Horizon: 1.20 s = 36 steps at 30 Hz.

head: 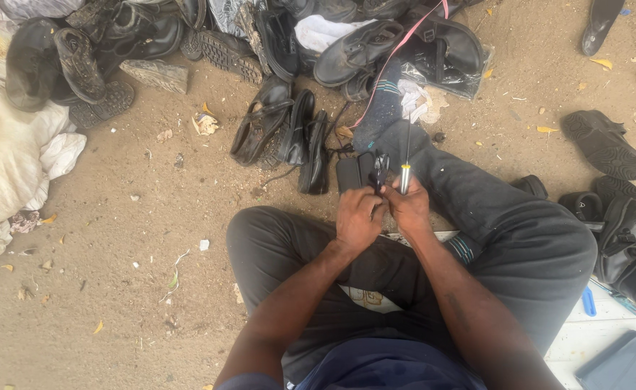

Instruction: The person sits on the ground and uses a knife to scrape and clean the soles and edges of several black shoes. They handle multiple shoes one at a time, turning them over to work on different sides. At the end, the person picks up a pair of glasses and wipes them with a cloth.

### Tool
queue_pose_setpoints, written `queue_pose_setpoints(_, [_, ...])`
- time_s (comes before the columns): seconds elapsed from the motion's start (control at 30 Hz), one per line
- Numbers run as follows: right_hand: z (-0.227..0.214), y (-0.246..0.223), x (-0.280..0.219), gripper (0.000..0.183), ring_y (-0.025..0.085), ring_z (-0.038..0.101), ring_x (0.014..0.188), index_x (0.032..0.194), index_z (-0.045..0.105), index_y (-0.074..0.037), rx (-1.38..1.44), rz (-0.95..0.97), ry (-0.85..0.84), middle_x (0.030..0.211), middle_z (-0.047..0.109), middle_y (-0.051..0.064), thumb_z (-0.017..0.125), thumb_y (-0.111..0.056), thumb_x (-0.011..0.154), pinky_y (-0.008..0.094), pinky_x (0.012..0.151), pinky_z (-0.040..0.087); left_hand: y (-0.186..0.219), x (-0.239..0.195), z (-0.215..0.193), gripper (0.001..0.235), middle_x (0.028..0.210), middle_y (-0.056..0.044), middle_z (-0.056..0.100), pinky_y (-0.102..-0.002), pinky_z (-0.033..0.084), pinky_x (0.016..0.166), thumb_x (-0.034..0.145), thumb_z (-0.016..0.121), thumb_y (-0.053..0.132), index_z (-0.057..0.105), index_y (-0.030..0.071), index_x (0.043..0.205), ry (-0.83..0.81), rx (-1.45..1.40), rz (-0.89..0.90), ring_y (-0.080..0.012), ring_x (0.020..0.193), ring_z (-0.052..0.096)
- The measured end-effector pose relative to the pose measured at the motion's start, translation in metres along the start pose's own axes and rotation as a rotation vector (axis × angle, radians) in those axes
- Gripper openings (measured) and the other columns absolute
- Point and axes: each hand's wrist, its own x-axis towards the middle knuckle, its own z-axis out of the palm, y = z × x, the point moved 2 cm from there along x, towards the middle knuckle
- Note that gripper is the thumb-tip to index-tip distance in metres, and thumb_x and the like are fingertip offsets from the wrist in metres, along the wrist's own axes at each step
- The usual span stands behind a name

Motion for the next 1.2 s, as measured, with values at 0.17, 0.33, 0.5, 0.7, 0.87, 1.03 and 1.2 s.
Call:
queue_pose_setpoints(0.17, [-0.018,-0.011,0.006,0.022,0.004,0.055,0.069,0.093,0.055,-0.006,-0.175,-0.080,-0.018,0.083,0.065,0.001,0.071,0.008,0.095,0.021,0.057,0.044,0.013,-0.006,0.000,0.014,0.120,-0.017,0.070,-0.045,0.048,0.098,0.082,0.076,0.004,0.069,0.003,0.094,-0.036,0.004,0.087,-0.0342,0.111,0.064])
queue_pose_setpoints(0.33, [-0.018,-0.016,0.005,0.019,0.003,0.044,0.050,0.095,0.054,-0.009,-0.150,0.020,-0.002,0.071,0.056,-0.001,0.068,0.005,0.095,0.022,0.040,0.031,0.023,-0.003,-0.005,0.013,0.120,-0.017,0.071,-0.045,0.048,0.099,0.081,0.074,0.003,0.070,0.002,0.093,-0.047,0.042,0.149,-0.0336,0.112,0.064])
queue_pose_setpoints(0.5, [-0.009,-0.030,0.001,0.019,0.002,0.044,0.049,0.096,0.053,-0.010,-0.115,0.033,-0.073,0.072,0.061,-0.001,0.065,0.005,0.095,0.022,0.040,0.030,0.027,-0.001,-0.011,0.012,0.119,-0.017,0.071,-0.044,0.048,0.099,0.083,0.074,0.004,0.070,0.002,0.094,-0.057,0.067,0.179,-0.0324,0.111,0.064])
queue_pose_setpoints(0.7, [-0.013,-0.020,0.004,0.019,0.005,0.042,0.046,0.096,0.051,-0.009,-0.132,0.043,-0.073,0.065,0.050,-0.001,0.065,0.005,0.097,0.023,0.039,0.029,0.023,-0.001,-0.010,0.012,0.118,-0.016,0.071,-0.044,0.048,0.098,0.083,0.073,0.004,0.070,0.002,0.094,-0.058,0.060,0.170,-0.0318,0.110,0.065])
queue_pose_setpoints(0.87, [-0.004,-0.019,0.001,0.018,0.009,0.045,0.043,0.098,0.052,-0.008,-0.143,0.100,-0.008,0.065,0.051,0.000,0.063,0.006,0.094,0.026,0.037,0.031,0.016,-0.001,-0.008,0.012,0.113,-0.014,0.071,-0.044,0.049,0.098,0.083,0.073,0.004,0.070,0.002,0.094,-0.037,0.059,0.146,-0.0307,0.108,0.065])
queue_pose_setpoints(1.03, [0.003,-0.019,-0.001,0.019,0.009,0.045,0.041,0.099,0.051,-0.008,-0.197,0.172,0.038,0.065,0.056,0.001,0.065,0.003,0.093,0.027,0.035,0.032,0.005,0.000,-0.002,0.027,0.102,-0.017,0.070,-0.043,0.051,0.086,0.086,0.078,0.012,0.070,-0.004,0.106,-0.040,-0.032,-0.208,-0.0309,0.097,0.064])
queue_pose_setpoints(1.2, [0.010,-0.017,-0.007,0.023,0.006,0.048,0.047,0.098,0.053,-0.006,-0.325,0.108,-0.008,0.067,0.057,0.001,0.074,0.001,0.091,0.025,0.038,0.034,-0.029,-0.002,0.017,0.032,0.083,-0.009,0.072,-0.028,0.051,0.062,0.089,0.075,0.008,0.065,-0.003,0.117,-0.005,-0.522,-0.789,-0.0141,0.072,0.065])
